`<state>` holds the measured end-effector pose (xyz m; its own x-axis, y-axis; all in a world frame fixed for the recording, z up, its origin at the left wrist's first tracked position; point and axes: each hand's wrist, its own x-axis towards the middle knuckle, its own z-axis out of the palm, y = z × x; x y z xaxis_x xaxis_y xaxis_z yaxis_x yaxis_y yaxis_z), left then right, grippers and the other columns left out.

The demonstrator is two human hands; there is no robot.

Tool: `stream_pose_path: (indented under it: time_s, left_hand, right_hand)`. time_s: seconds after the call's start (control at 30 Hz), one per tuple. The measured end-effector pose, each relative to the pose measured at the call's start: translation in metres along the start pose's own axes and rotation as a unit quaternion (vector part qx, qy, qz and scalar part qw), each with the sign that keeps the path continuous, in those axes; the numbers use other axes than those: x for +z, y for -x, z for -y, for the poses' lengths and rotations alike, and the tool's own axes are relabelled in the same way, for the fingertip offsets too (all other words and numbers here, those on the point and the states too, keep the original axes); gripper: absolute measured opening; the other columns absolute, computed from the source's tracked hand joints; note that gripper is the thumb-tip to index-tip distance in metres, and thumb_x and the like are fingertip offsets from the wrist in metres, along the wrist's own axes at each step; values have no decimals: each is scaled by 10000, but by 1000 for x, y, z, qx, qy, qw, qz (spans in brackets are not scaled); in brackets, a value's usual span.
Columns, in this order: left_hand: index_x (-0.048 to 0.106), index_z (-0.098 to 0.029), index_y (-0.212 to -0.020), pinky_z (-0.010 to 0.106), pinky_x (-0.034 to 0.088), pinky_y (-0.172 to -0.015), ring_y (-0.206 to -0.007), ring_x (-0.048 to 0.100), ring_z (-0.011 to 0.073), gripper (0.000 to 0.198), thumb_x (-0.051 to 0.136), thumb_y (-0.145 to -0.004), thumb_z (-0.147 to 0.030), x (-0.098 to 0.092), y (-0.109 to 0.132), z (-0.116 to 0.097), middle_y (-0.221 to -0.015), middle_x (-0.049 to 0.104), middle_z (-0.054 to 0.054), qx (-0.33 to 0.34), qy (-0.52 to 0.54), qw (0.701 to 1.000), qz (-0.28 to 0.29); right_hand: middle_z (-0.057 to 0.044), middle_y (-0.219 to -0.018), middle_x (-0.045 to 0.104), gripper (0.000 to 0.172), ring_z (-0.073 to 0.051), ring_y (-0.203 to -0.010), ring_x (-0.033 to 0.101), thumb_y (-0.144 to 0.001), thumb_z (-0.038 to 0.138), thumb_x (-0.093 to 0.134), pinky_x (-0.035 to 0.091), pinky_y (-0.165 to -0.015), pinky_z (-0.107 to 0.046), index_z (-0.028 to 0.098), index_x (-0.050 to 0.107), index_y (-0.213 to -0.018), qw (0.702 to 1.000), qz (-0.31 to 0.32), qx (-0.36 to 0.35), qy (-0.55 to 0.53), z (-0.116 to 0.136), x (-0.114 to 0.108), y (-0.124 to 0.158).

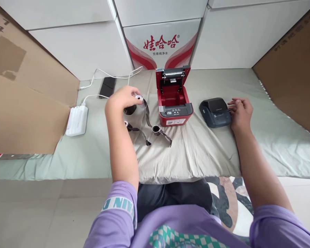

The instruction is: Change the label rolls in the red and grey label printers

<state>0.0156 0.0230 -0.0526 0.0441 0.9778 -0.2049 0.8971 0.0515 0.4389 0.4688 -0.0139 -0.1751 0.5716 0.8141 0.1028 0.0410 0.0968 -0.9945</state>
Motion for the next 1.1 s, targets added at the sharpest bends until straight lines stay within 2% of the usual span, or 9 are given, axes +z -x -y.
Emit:
stream_pose_path:
  time_s: [0.1, 0.2, 0.27, 0.43, 0.57, 0.73, 0.83, 0.93, 1.1]
  left_hand:
    - [725, -251, -997, 329, 560, -791, -945, 717, 229, 233, 755, -770, -293, -13, 19, -1, -1074, 777, 28, 66, 124, 989, -56]
    - [677, -237, -1022, 333, 589, -869, -1022, 713, 194, 221, 672, -811, -170, -21, 36, -9, -1189, 780, 31, 144, 260, 951, -85]
    - [671, -239, -1049, 336, 597, -884, -1046, 710, 187, 217, 643, -853, -151, -22, 44, -15, -1194, 776, 32, 203, 324, 921, -76]
    - [627, -278, -1243, 345, 600, -824, -998, 708, 204, 302, 661, -950, -345, -17, 41, -30, -1144, 732, 36, 281, 383, 879, -30]
    - [642, -259, -1135, 338, 584, -789, -1013, 713, 232, 247, 676, -934, -398, -2, 27, -47, -1121, 717, 43, 242, 341, 907, -48]
    - [671, -278, -1301, 371, 590, -851, -1069, 718, 269, 382, 676, -943, -413, 23, 17, -75, -1104, 734, 56, 174, 207, 962, -20]
    - [627, -273, -1390, 347, 581, -884, -1097, 710, 250, 490, 700, -911, -351, 36, 11, -83, -1192, 738, 64, 175, 191, 966, 14]
    - [650, -241, -1354, 341, 570, -902, -1087, 704, 244, 484, 700, -876, -299, 45, 2, -82, -1248, 743, 69, 184, 168, 968, 33]
    - [768, -219, -1211, 443, 479, -1054, -1203, 654, 326, 348, 662, -898, -326, 54, -4, -84, -1252, 749, 95, 240, 40, 970, -1]
  right_hand:
    - [2, -840, 655, 92, -92, -622, 569, -960, 185, 558, 335, -568, -256, 177, 647, -982, 1000, 7, 1, 5, 0, 0, 0]
    - [-5, -839, 657, 136, -92, -610, 564, -961, 155, 515, 333, -571, -263, 166, 648, -986, 1000, 4, 3, 6, 2, 1, 1]
    - [-6, -832, 655, 137, -96, -617, 568, -954, 151, 514, 335, -571, -265, 165, 648, -977, 1000, -1, 5, 8, 3, 2, 1]
    - [11, -826, 656, 72, -105, -649, 572, -931, 265, 625, 372, -556, -249, 199, 650, -944, 1000, -5, -2, 24, 1, 1, 0]
    - [16, -812, 656, 100, -95, -635, 573, -926, 306, 629, 401, -548, -222, 210, 659, -923, 1000, -6, -11, 22, -3, 0, -3]
    - [6, -832, 657, 150, -97, -624, 566, -929, 372, 675, 430, -536, -209, 225, 658, -903, 1000, -2, -22, 19, -7, -1, -5]
    - [8, -832, 654, 149, -96, -624, 567, -938, 374, 673, 442, -538, -206, 228, 657, -912, 1000, 1, -26, 18, -9, -1, -6]
    - [10, -832, 654, 130, -89, -625, 574, -952, 347, 657, 442, -547, -197, 223, 658, -914, 999, 8, -31, 12, -10, -2, -5]
    - [15, -833, 662, 101, -79, -627, 575, -963, 293, 620, 438, -555, -185, 219, 669, -917, 1000, 4, -25, 18, -10, -3, -6]
